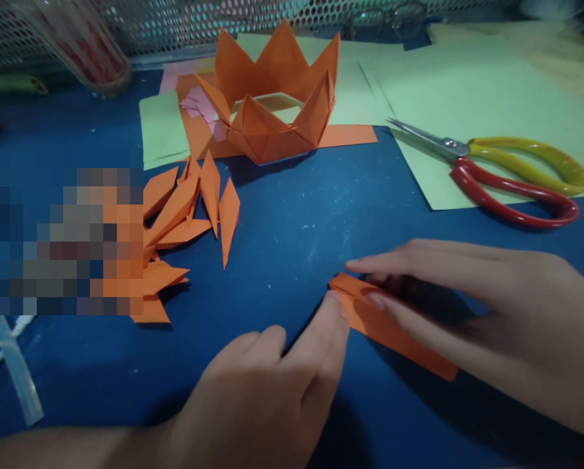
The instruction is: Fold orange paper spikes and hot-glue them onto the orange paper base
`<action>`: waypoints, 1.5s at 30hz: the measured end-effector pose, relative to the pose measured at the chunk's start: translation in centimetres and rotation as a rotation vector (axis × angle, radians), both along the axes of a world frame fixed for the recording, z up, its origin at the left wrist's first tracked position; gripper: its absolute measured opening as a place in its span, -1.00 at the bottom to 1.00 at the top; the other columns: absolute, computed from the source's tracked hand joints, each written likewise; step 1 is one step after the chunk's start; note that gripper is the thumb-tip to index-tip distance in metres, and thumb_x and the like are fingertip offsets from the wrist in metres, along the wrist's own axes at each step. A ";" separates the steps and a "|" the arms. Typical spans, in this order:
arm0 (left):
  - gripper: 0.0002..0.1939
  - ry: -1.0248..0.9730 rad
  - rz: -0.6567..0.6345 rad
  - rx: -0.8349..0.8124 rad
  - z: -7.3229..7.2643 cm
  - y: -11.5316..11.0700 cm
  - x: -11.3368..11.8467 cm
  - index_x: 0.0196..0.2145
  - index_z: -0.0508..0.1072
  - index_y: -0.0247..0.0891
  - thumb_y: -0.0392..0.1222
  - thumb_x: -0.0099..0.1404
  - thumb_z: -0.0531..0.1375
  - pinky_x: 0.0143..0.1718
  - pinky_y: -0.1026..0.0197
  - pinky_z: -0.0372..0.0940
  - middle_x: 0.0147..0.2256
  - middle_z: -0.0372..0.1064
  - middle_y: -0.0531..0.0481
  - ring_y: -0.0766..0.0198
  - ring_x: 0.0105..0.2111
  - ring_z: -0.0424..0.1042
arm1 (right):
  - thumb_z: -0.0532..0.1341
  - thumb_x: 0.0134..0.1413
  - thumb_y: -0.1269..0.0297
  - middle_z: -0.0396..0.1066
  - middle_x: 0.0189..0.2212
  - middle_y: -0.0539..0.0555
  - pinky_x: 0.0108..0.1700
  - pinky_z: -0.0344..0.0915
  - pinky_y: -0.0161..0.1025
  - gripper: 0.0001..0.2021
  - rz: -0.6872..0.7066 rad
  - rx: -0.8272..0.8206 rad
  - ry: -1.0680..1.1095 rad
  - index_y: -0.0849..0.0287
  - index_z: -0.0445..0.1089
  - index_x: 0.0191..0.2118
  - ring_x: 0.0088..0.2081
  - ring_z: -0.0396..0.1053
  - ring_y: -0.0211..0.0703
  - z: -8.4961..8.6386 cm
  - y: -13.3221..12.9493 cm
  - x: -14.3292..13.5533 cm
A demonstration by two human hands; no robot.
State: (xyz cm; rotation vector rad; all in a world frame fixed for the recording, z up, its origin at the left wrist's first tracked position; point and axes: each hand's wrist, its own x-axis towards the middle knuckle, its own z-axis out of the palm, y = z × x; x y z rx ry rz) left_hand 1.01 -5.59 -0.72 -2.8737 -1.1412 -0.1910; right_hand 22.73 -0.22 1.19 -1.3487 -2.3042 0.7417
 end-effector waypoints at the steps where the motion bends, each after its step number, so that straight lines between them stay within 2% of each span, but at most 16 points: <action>1: -0.48 0.006 -0.004 0.000 0.0 0.0 0.0 0.14 0.32 -0.32 -0.39 0.21 0.03 -0.56 0.19 0.23 0.15 0.29 -0.10 0.34 -0.52 0.33 | 0.15 0.12 0.23 0.52 -0.29 -0.01 -0.49 0.39 -0.31 -0.76 0.010 -0.009 0.000 -0.06 0.47 -0.11 -0.42 0.47 -0.21 0.1 0.3 -0.1; 4: -0.47 0.005 0.000 0.017 0.1 0.1 0.1 0.14 0.32 -0.33 -0.43 0.22 -0.02 -0.59 0.18 0.20 0.15 0.30 -0.08 0.33 -0.52 0.34 | 0.16 0.08 0.28 0.48 -0.41 -0.03 -0.54 0.37 -0.35 -0.71 0.004 -0.062 0.032 -0.01 0.47 -0.08 -0.50 0.41 -0.28 0.2 0.8 -0.4; 6: -0.47 0.009 0.001 0.032 0.1 0.1 0.0 0.13 0.33 -0.32 -0.44 0.22 -0.05 -0.60 0.17 0.19 0.15 0.29 -0.06 0.32 -0.54 0.34 | 0.17 0.06 0.28 0.45 -0.51 -0.07 -0.57 0.37 -0.37 -0.69 -0.018 -0.160 0.067 0.00 0.47 -0.06 -0.57 0.38 -0.31 0.2 0.7 -0.5; 9: -0.45 0.018 -0.025 0.032 0.1 0.1 0.0 0.14 0.31 -0.30 -0.45 0.21 -0.06 -0.60 0.17 0.20 0.16 0.29 -0.03 0.32 -0.55 0.34 | 0.17 0.07 0.24 0.48 -0.52 -0.08 -0.60 0.37 -0.38 -0.68 -0.053 -0.255 0.099 -0.02 0.45 -0.03 -0.59 0.39 -0.30 0.1 0.1 -0.6; 14: -0.46 0.020 -0.026 0.022 0.1 0.3 0.0 0.16 0.28 -0.34 -0.44 0.23 -0.06 -0.61 0.17 0.20 0.16 0.28 -0.05 0.30 -0.54 0.36 | 0.18 0.08 0.18 0.52 -0.46 -0.04 -0.53 0.42 -0.31 -0.72 -0.065 -0.116 0.056 -0.02 0.48 -0.09 -0.54 0.44 -0.23 0.1 0.0 -0.4; 18: -0.49 0.020 -0.025 0.030 0.2 0.2 0.0 0.15 0.28 -0.33 -0.43 0.27 -0.09 -0.61 0.17 0.19 0.16 0.28 -0.04 0.32 -0.55 0.35 | 0.20 0.07 0.25 0.54 -0.41 -0.04 -0.52 0.42 -0.32 -0.76 -0.057 -0.073 0.032 -0.02 0.49 -0.13 -0.49 0.47 -0.21 0.2 0.3 -0.4; 22: -0.50 0.047 -0.030 0.023 0.1 0.2 -0.1 0.17 0.27 -0.34 -0.42 0.30 -0.09 -0.55 0.18 0.23 0.16 0.28 -0.05 0.32 -0.50 0.39 | 0.21 0.05 0.34 0.55 -0.33 -0.06 -0.39 0.45 -0.36 -0.77 -0.052 -0.051 0.087 0.00 0.48 -0.15 -0.39 0.50 -0.25 0.1 0.3 -0.7; 25: -0.53 0.046 -0.046 0.042 0.1 0.2 -0.2 0.15 0.29 -0.35 -0.39 0.33 -0.08 -0.53 0.17 0.22 0.16 0.28 -0.05 0.31 -0.49 0.39 | 0.18 0.10 0.38 0.54 -0.32 -0.07 -0.30 0.44 -0.41 -0.81 0.026 0.023 0.110 0.04 0.46 -0.18 -0.35 0.49 -0.30 -0.2 0.4 -0.6; 28: -0.56 0.040 -0.039 0.051 0.2 0.2 -0.2 0.11 0.35 -0.34 -0.38 0.32 -0.06 -0.53 0.16 0.22 0.14 0.32 -0.02 0.30 -0.50 0.38 | 0.10 0.15 0.45 0.52 -0.29 -0.06 -0.25 0.41 -0.43 -0.76 0.180 0.131 0.103 0.05 0.43 -0.14 -0.28 0.47 -0.32 -0.7 0.8 0.0; 31: -0.57 0.039 -0.037 0.050 0.2 0.3 -0.2 0.09 0.36 -0.34 -0.38 0.33 -0.05 -0.52 0.16 0.22 0.11 0.34 -0.01 0.31 -0.51 0.37 | 0.06 0.19 0.49 0.51 -0.28 -0.01 -0.23 0.40 -0.37 -0.70 0.340 0.220 0.062 0.06 0.39 -0.05 -0.23 0.45 -0.28 -1.1 1.4 0.6; 34: -0.58 0.014 -0.046 0.052 0.0 0.4 -0.2 0.09 0.36 -0.34 -0.36 0.34 -0.06 -0.51 0.18 0.23 0.12 0.33 -0.02 0.32 -0.49 0.39 | 0.01 0.22 0.50 0.49 -0.29 0.02 -0.18 0.38 -0.31 -0.64 0.436 0.282 0.041 0.09 0.30 0.07 -0.22 0.43 -0.25 -1.2 1.9 1.2; 38: -0.59 0.006 -0.056 0.026 -0.2 0.5 -0.3 0.06 0.38 -0.34 -0.36 0.34 -0.06 -0.53 0.18 0.24 0.12 0.34 -0.02 0.31 -0.48 0.40 | 0.00 0.24 0.52 0.50 -0.20 0.05 -0.04 0.33 -0.24 -0.61 0.574 0.290 0.020 0.16 0.24 0.14 -0.10 0.42 -0.24 -0.9 2.4 1.5; 40: -0.58 0.015 -0.074 0.026 -0.2 0.5 -0.4 0.10 0.35 -0.38 -0.36 0.33 -0.05 -0.53 0.19 0.25 0.14 0.31 -0.08 0.30 -0.48 0.41 | -0.03 0.26 0.50 0.51 -0.16 0.06 -0.01 0.32 -0.20 -0.64 0.602 0.298 0.015 0.15 0.26 0.12 -0.08 0.42 -0.22 -0.8 2.5 1.4; 45: -0.56 0.029 -0.092 0.023 0.0 0.6 -0.4 0.13 0.30 -0.43 -0.34 0.32 -0.04 -0.54 0.19 0.26 0.21 0.19 -0.15 0.30 -0.48 0.42 | -0.15 0.32 0.44 0.52 -0.23 0.07 -0.03 0.34 -0.19 -0.63 0.604 0.312 0.030 0.15 0.32 0.02 -0.14 0.45 -0.23 -0.9 2.3 1.3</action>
